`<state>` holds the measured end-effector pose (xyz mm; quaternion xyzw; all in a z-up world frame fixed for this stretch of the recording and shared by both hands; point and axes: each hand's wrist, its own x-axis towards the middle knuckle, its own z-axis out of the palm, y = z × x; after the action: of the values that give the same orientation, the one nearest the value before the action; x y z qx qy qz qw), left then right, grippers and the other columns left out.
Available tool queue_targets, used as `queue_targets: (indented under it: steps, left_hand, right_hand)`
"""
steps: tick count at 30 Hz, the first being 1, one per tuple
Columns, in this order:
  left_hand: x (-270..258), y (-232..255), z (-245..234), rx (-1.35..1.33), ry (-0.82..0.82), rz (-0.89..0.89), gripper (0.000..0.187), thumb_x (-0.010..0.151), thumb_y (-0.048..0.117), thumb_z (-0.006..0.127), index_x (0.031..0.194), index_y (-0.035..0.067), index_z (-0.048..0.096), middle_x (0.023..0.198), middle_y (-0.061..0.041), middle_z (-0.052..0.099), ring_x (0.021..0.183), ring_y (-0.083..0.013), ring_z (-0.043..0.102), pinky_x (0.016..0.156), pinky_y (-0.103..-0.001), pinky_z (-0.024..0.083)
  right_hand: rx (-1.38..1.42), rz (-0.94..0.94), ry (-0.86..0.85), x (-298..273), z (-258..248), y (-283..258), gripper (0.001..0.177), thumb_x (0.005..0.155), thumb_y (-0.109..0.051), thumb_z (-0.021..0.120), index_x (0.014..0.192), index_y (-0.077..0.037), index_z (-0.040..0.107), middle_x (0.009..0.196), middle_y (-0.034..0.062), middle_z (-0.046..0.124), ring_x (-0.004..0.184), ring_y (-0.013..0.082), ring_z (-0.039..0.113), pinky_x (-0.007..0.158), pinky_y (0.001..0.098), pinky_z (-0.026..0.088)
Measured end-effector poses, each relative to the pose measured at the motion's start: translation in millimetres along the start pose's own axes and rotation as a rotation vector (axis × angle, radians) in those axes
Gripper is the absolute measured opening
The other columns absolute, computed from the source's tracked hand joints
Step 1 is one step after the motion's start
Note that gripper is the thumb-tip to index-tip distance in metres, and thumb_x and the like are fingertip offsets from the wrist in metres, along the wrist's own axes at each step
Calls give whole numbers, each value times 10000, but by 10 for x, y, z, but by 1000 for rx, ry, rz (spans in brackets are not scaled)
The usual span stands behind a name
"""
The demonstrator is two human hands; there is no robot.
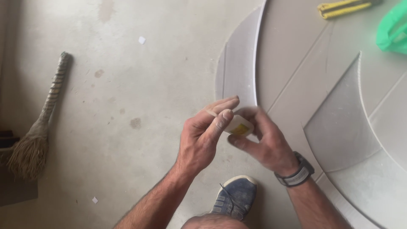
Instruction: Applying adhesive to curved panels and installing them on a surface to create a pattern
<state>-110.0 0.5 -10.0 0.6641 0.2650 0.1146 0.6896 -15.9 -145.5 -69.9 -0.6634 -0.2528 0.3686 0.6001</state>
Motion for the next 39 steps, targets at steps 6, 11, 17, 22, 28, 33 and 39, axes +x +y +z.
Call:
queue_targets:
  steps: [6, 11, 17, 22, 28, 33, 39]
  left_hand:
    - [-243, -330, -722, 133, 23, -39, 576, 958, 221, 629, 1500, 79, 497, 1429, -260, 614, 1372, -476, 520, 1174, -641, 347]
    - [-934, -1821, -2194, 596, 688, -518, 573, 1105, 314, 383, 1428, -136, 527, 1442, -408, 511, 1397, -536, 432, 1218, -618, 245]
    - [-1246, -2917, -2410, 1010, 1017, -447, 743, 1005, 517, 540, 1568, 56, 389, 1618, -256, 314, 1492, -472, 288, 1214, -613, 222]
    - [-1244, -2952, -2440, 1127, 1090, -272, 711, 963, 415, 612, 1490, -43, 475, 1560, -278, 426, 1468, -456, 367, 1201, -584, 283]
    - [-1259, -2986, -2438, 1154, 1085, -284, 704, 980, 407, 584, 1504, -45, 451, 1593, -233, 400, 1512, -443, 325, 1207, -616, 308]
    - [-1257, -2970, -2431, 1127, 1068, -293, 697, 995, 413, 566, 1506, -45, 441, 1603, -246, 392, 1519, -452, 317, 1209, -634, 304]
    - [-1244, -2965, -2438, 1183, 1095, -264, 675, 991, 386, 597, 1491, -48, 470, 1587, -247, 422, 1502, -449, 368, 1191, -630, 353]
  right_hand:
    - [282, 214, -24, 357, 160, 81, 397, 856, -82, 775, 1202, 24, 612, 983, 172, 701, 899, 250, 716, 814, 423, 651]
    - [202, 123, 40, 1057, 472, -59, 493, 896, -209, 774, 1251, 67, 571, 1022, 160, 683, 897, 223, 724, 739, 362, 655]
    - [-225, 15, 124, 1948, 972, 187, 416, 930, -218, 780, 1241, -5, 604, 984, 120, 711, 789, 167, 760, 620, 286, 641]
    - [-414, 4, 191, 2567, 1378, 265, 281, 891, -231, 757, 1108, -92, 644, 907, 50, 708, 667, 124, 715, 607, 270, 600]
    - [-736, -201, 207, 2977, 1507, 530, 197, 895, -258, 791, 1023, -153, 684, 872, -33, 685, 719, 112, 603, 548, 281, 525]
    - [-846, -289, 159, 3092, 1569, 472, 166, 942, -190, 793, 1036, -123, 674, 882, -7, 678, 708, 113, 608, 481, 263, 547]
    - [-963, -406, 133, 3220, 1584, 519, 172, 895, -217, 762, 1037, -142, 700, 951, -1, 743, 744, 181, 612, 628, 377, 526]
